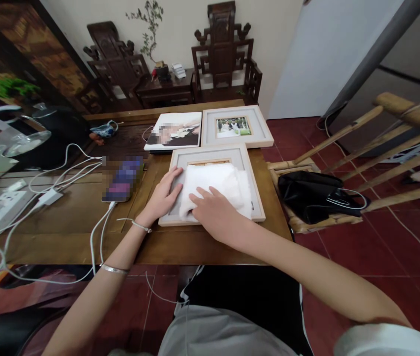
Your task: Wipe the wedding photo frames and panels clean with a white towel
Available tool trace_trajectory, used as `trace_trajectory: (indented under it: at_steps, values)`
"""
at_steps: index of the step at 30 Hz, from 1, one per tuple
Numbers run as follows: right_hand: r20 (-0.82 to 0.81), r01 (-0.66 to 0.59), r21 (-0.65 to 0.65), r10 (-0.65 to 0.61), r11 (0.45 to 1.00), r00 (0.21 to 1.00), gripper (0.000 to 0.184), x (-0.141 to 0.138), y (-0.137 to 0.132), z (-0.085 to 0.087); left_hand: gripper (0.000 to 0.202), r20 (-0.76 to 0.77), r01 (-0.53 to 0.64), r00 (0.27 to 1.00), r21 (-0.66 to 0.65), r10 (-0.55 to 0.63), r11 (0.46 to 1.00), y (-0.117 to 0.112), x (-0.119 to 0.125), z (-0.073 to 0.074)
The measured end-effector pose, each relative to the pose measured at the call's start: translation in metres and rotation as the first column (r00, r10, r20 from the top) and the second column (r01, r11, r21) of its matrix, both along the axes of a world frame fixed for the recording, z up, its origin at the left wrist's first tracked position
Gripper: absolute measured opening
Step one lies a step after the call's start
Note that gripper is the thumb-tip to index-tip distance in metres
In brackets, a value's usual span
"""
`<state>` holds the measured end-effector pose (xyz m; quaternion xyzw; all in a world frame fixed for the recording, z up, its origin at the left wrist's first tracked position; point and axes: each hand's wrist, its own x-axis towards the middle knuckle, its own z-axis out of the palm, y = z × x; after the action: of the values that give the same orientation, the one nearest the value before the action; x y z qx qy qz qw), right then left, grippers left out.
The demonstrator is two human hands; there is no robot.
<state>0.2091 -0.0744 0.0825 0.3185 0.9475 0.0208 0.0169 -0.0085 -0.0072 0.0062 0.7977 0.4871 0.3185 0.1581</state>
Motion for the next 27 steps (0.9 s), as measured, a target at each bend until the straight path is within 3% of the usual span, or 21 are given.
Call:
trace_trajectory:
  at_steps: [4,8,13,17,22,27]
  values:
    - [0.058,0.127,0.023,-0.128,0.992,0.990,0.032,0.035,-0.012,0.009,0.049,-0.014,0.010,1.000,0.000,-0.010,1.000,-0.001,0.001,0.003]
    - [0.092,0.235,0.055,-0.239,0.970,0.967,0.045,0.081,-0.018,0.018,0.049,-0.015,0.009,1.000,0.011,-0.009,1.000,-0.001,0.002,0.002]
    - [0.020,0.242,0.031,-0.242,0.970,0.970,0.061,0.113,0.014,0.005,0.048,-0.008,0.011,1.000,0.034,-0.011,0.999,0.001,0.002,-0.002]
    - [-0.057,0.247,0.020,-0.245,0.969,0.968,0.067,0.108,0.063,0.000,0.048,-0.014,0.015,1.000,0.029,-0.015,0.999,0.001,0.001,-0.002]
    - [-0.175,0.275,0.133,-0.251,0.952,0.952,0.071,0.081,0.116,0.001,0.049,-0.011,0.023,1.000,0.015,-0.023,1.000,0.001,0.000,0.000]
    - [-0.096,0.287,0.153,-0.274,0.946,0.957,0.072,0.054,0.128,-0.020,0.048,-0.005,0.006,1.000,-0.008,-0.006,1.000,0.000,0.000,0.003]
